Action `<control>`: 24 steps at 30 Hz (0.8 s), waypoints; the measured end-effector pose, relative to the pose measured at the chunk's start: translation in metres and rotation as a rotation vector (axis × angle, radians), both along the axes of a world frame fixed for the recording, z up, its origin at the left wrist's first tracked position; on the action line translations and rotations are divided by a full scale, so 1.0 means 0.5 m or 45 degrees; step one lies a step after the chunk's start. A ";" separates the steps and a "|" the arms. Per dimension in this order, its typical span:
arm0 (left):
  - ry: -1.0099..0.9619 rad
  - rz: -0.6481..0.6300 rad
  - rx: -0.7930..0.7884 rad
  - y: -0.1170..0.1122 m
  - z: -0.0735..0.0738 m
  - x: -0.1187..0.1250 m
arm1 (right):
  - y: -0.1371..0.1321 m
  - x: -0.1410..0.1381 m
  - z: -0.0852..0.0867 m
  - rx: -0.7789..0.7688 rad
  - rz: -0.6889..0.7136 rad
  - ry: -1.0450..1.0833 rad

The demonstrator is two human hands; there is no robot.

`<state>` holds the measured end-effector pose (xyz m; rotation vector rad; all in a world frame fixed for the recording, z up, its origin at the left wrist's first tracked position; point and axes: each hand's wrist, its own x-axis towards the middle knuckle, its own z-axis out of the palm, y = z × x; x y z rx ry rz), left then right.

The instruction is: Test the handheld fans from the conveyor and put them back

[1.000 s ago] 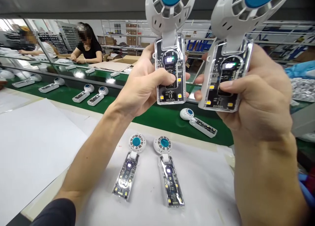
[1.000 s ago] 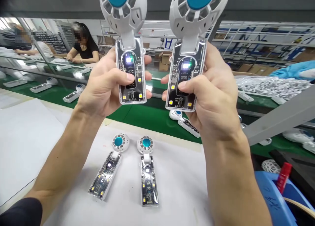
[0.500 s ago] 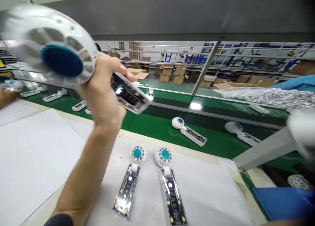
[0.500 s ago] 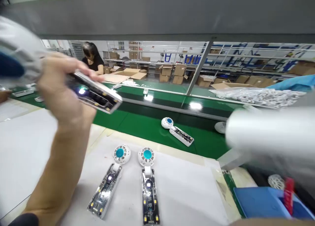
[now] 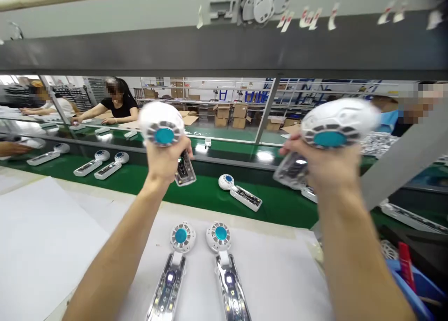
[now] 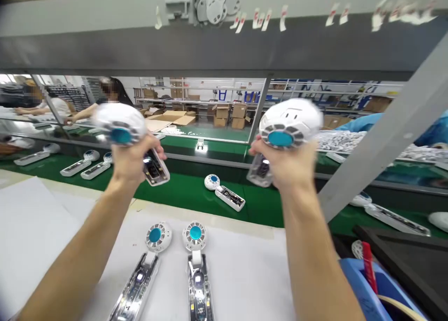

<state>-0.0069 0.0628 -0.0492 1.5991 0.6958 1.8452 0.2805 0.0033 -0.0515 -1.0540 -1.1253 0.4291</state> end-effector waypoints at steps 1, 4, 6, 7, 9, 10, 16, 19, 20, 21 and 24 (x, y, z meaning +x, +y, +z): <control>0.249 0.047 -0.316 0.029 -0.024 0.007 | 0.028 0.002 -0.015 -0.123 -0.080 -0.019; 0.601 0.063 -0.707 0.107 -0.104 0.018 | 0.107 0.016 -0.080 -0.536 -0.231 -0.138; 0.767 0.124 -0.855 0.148 -0.157 0.021 | 0.142 0.026 -0.133 -0.764 -0.270 -0.255; 0.840 0.167 -0.905 0.166 -0.181 0.022 | 0.152 0.029 -0.159 -0.861 -0.284 -0.312; 0.967 0.281 -0.971 0.195 -0.221 0.018 | 0.163 0.027 -0.205 -1.006 -0.321 -0.423; 1.025 0.347 -0.994 0.207 -0.236 0.014 | 0.166 0.022 -0.224 -1.061 -0.345 -0.479; 1.317 0.693 -0.854 0.223 -0.271 -0.028 | 0.180 0.010 -0.245 -1.158 -0.451 -0.793; 1.427 0.676 -0.524 0.197 -0.256 -0.019 | 0.174 0.052 -0.218 -1.138 -0.612 -0.883; 1.480 0.597 -0.398 0.185 -0.250 -0.005 | 0.169 0.069 -0.213 -1.154 -0.686 -0.897; 1.542 0.481 -0.276 0.171 -0.245 0.013 | 0.162 0.085 -0.211 -1.186 -0.763 -0.903; 1.758 0.018 0.033 0.130 -0.241 0.085 | 0.140 0.122 -0.230 -1.352 -0.946 -0.903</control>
